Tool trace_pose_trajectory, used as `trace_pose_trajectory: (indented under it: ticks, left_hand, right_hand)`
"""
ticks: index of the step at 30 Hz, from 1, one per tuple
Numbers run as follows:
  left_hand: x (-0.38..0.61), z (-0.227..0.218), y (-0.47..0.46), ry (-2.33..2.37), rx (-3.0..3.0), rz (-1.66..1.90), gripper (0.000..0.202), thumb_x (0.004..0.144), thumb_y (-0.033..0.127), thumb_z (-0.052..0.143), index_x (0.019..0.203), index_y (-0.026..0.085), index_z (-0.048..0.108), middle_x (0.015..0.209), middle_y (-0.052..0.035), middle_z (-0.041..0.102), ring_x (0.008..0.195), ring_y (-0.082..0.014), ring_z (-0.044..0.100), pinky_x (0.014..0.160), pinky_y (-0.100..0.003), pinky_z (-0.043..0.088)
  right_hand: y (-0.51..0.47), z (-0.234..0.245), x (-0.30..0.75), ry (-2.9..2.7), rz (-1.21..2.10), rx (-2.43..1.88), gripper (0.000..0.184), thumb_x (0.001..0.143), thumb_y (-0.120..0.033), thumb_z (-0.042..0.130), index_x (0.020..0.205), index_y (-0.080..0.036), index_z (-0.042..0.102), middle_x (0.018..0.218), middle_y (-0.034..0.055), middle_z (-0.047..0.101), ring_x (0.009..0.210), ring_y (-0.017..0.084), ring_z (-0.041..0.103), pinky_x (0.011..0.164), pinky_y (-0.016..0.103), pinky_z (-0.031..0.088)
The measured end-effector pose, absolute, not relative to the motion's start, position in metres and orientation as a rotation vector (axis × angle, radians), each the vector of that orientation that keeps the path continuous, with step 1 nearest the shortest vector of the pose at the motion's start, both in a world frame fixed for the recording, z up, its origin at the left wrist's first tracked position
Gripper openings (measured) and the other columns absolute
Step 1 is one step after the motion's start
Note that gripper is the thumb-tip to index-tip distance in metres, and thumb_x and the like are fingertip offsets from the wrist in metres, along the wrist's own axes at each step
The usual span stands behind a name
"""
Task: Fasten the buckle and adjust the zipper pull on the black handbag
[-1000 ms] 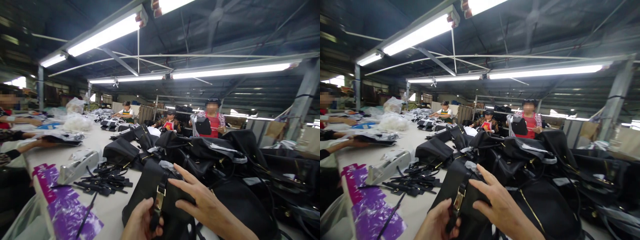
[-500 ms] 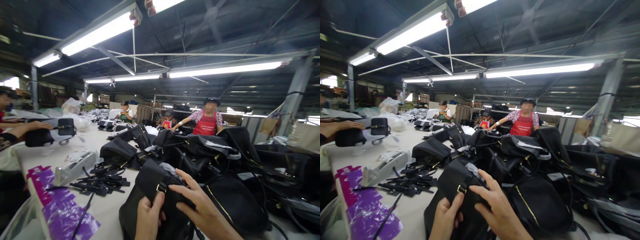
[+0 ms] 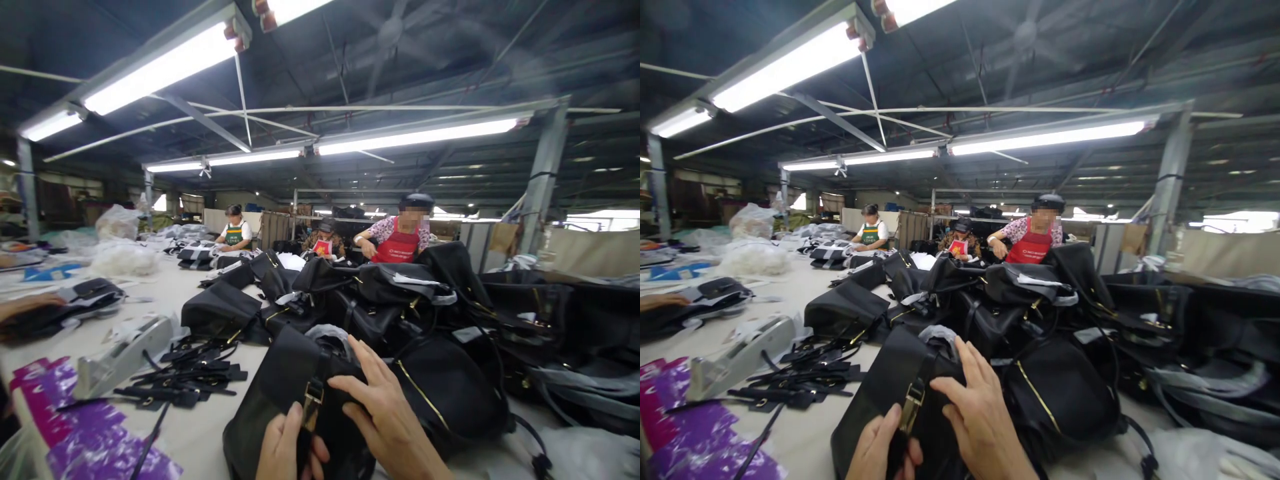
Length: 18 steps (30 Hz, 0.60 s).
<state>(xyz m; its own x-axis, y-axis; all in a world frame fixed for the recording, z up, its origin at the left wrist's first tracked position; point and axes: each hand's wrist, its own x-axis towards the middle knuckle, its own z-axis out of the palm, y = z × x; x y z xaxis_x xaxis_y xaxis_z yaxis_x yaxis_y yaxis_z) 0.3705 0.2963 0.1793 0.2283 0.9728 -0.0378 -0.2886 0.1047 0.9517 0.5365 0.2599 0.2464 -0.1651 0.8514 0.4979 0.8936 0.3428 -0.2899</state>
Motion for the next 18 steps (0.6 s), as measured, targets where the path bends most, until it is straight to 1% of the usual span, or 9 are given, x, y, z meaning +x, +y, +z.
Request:
trace_pose_trajectory:
  ticks: [2,3,6,8,10,12,14,16,18]
  left_hand:
    - [0.366,0.183,0.299,0.851,1.022,1.114,0.065,0.067,0.078,0.056,0.056,0.014,0.058,0.045,-0.0071,0.063,0.033,-0.0101,0.048,0.034,-0.020,0.023]
    - [0.363,0.186,0.300,0.848,1.036,1.103,0.067,0.067,0.079,0.055,0.054,0.013,0.060,0.044,-0.0073,0.062,0.033,-0.0099,0.047,0.034,-0.020,0.023]
    - [0.353,0.194,0.304,0.850,1.113,1.078,0.076,0.067,0.082,0.051,0.048,0.010,0.065,0.040,-0.0085,0.059,0.032,-0.0087,0.043,0.036,-0.022,0.026]
    - [0.346,0.198,0.305,0.868,1.126,1.090,0.078,0.066,0.083,0.050,0.047,0.009,0.067,0.041,-0.0092,0.059,0.032,-0.0090,0.043,0.037,-0.022,0.027]
    - [0.341,0.200,0.304,0.897,1.132,1.088,0.077,0.067,0.082,0.049,0.045,0.011,0.065,0.040,-0.0080,0.058,0.033,-0.0095,0.043,0.038,-0.022,0.027]
    - [0.337,0.201,0.302,0.959,1.154,1.040,0.070,0.068,0.079,0.053,0.047,0.013,0.064,0.039,-0.0057,0.057,0.034,-0.0095,0.043,0.039,-0.022,0.028]
    - [0.333,0.198,0.298,1.043,1.185,0.958,0.062,0.068,0.073,0.058,0.049,0.014,0.063,0.043,-0.0063,0.061,0.036,-0.0101,0.046,0.042,-0.021,0.030]
    - [0.330,0.193,0.294,1.092,1.202,0.889,0.062,0.071,0.071,0.056,0.046,0.014,0.062,0.047,-0.0092,0.065,0.038,-0.0109,0.048,0.043,-0.022,0.032]
    - [0.327,0.185,0.291,1.073,1.199,0.852,0.069,0.074,0.073,0.047,0.041,0.014,0.059,0.045,-0.0112,0.063,0.037,-0.0111,0.048,0.042,-0.022,0.031]
  right_hand:
    - [0.261,0.245,0.527,-2.006,-0.290,-1.478,0.046,0.076,-0.002,0.052,0.109,-0.029,0.070,0.155,0.0098,0.034,0.143,0.036,0.026,0.110,0.064,0.030]
    - [0.261,0.245,0.523,-1.992,-0.363,-1.446,0.045,0.078,-0.002,0.050,0.108,-0.028,0.070,0.152,0.0112,0.040,0.140,0.037,0.031,0.109,0.064,0.033]
    - [0.265,0.246,0.515,-1.986,-0.401,-1.321,0.037,0.085,-0.008,0.047,0.107,-0.027,0.070,0.132,0.0115,0.060,0.124,0.032,0.053,0.100,0.053,0.048]
    - [0.268,0.248,0.515,-1.992,-0.269,-1.283,0.033,0.087,-0.014,0.048,0.109,-0.027,0.069,0.124,0.0093,0.065,0.116,0.028,0.059,0.096,0.045,0.053]
    - [0.271,0.251,0.519,-1.975,-0.074,-1.334,0.036,0.085,-0.019,0.054,0.118,-0.026,0.066,0.127,0.0088,0.063,0.117,0.027,0.058,0.098,0.042,0.052]
    - [0.273,0.254,0.522,-1.988,0.099,-1.423,0.055,0.079,-0.018,0.061,0.133,-0.026,0.056,0.138,0.0093,0.056,0.126,0.028,0.053,0.104,0.043,0.048]
    - [0.273,0.256,0.524,-2.094,0.181,-1.456,0.072,0.074,-0.014,0.063,0.141,-0.030,0.046,0.149,0.0090,0.045,0.134,0.029,0.045,0.109,0.045,0.043]
    - [0.272,0.255,0.523,-2.238,0.175,-1.401,0.070,0.075,-0.012,0.062,0.140,-0.035,0.047,0.154,0.0076,0.038,0.137,0.030,0.041,0.111,0.047,0.039]
    - [0.271,0.251,0.520,-2.321,0.155,-1.301,0.059,0.079,-0.012,0.059,0.132,-0.037,0.056,0.154,0.0072,0.038,0.134,0.029,0.045,0.108,0.045,0.042]
